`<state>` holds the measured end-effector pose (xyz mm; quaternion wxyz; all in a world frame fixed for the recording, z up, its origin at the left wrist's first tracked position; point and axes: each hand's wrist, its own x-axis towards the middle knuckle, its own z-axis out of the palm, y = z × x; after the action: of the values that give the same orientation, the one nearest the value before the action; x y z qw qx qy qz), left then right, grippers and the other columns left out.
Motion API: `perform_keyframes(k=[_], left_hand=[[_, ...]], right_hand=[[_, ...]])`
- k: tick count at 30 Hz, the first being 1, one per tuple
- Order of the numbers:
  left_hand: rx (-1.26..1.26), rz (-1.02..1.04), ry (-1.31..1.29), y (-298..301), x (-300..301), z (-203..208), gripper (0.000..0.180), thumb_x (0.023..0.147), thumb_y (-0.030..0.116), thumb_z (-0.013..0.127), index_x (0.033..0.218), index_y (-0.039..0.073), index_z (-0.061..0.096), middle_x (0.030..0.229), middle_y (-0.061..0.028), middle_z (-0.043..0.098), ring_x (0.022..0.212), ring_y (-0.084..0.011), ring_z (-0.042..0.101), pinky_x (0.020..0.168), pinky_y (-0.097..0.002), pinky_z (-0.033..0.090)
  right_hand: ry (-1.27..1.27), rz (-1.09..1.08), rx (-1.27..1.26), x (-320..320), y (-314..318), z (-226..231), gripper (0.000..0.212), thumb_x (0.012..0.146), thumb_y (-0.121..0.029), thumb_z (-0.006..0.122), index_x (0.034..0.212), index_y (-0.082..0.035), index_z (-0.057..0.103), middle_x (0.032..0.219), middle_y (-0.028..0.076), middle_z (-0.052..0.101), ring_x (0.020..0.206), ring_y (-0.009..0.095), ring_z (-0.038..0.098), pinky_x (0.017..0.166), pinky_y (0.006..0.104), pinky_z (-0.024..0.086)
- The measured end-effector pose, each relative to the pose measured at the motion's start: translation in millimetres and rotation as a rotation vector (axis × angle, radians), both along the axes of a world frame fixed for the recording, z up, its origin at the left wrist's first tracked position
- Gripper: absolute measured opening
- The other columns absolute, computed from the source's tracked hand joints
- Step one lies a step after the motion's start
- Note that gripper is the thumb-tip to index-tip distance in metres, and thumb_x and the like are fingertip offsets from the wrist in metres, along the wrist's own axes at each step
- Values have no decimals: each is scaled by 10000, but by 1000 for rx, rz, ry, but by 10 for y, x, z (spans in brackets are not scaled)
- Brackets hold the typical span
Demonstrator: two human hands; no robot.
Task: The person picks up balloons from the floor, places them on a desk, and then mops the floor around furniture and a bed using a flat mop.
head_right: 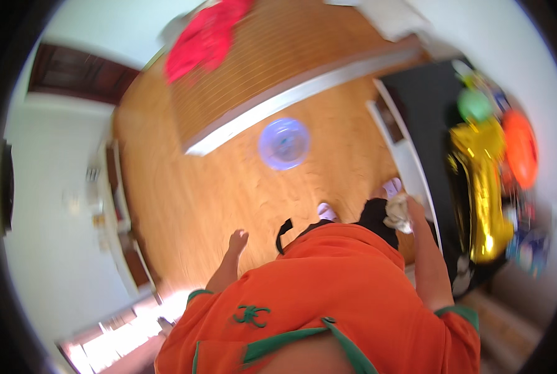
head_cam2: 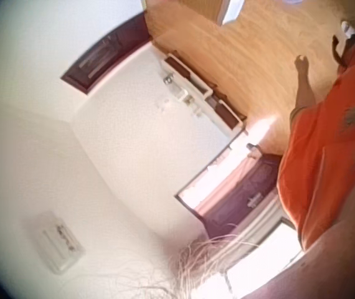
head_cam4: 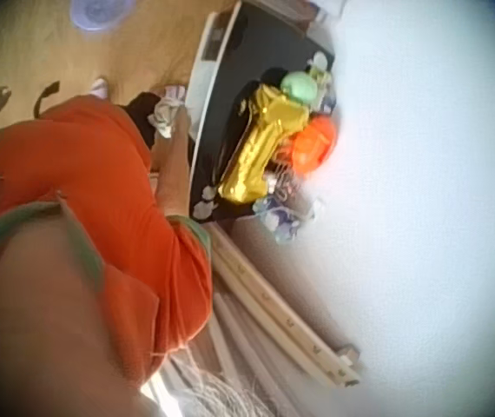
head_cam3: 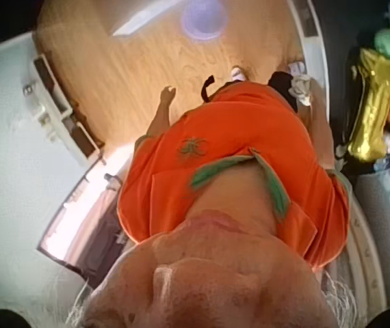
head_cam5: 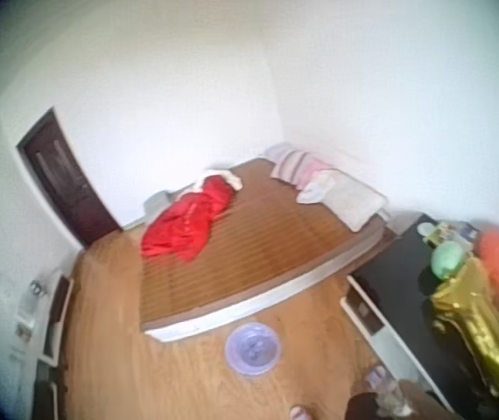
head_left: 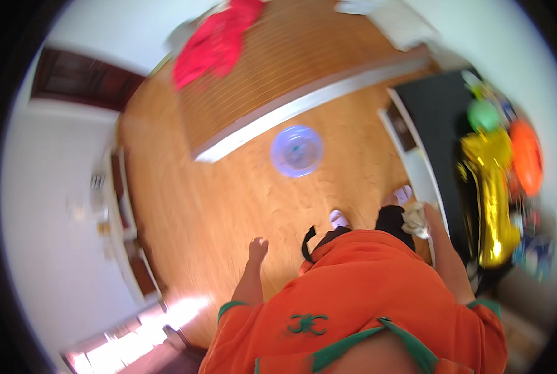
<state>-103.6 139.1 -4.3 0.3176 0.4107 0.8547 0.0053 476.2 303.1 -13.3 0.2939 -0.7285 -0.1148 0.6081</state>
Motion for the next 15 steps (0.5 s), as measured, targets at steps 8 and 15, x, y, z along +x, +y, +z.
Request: perform_keyframes(k=[8, 15], left_hand=[[7, 476, 9, -1726, -101, -452, 378, 743, 322, 464, 988, 46, 546, 950, -190, 565, 909, -353, 527, 788, -415, 423], [-16, 692, -279, -1681, 1084, -297, 414, 740, 325, 435, 1040, 56, 530, 1048, -180, 526, 964, -337, 505, 843, -391, 394]], right_hand=[[152, 537, 44, -830, 430, -679, 336, 816, -339, 402, 891, -36, 527, 724, 101, 532, 617, 223, 524, 514, 329, 433], [-85, 907, 168, -1175, 1543, -551, 353, 765, -280, 465, 963, 2, 540, 916, 107, 548, 828, 196, 529, 729, 300, 421]])
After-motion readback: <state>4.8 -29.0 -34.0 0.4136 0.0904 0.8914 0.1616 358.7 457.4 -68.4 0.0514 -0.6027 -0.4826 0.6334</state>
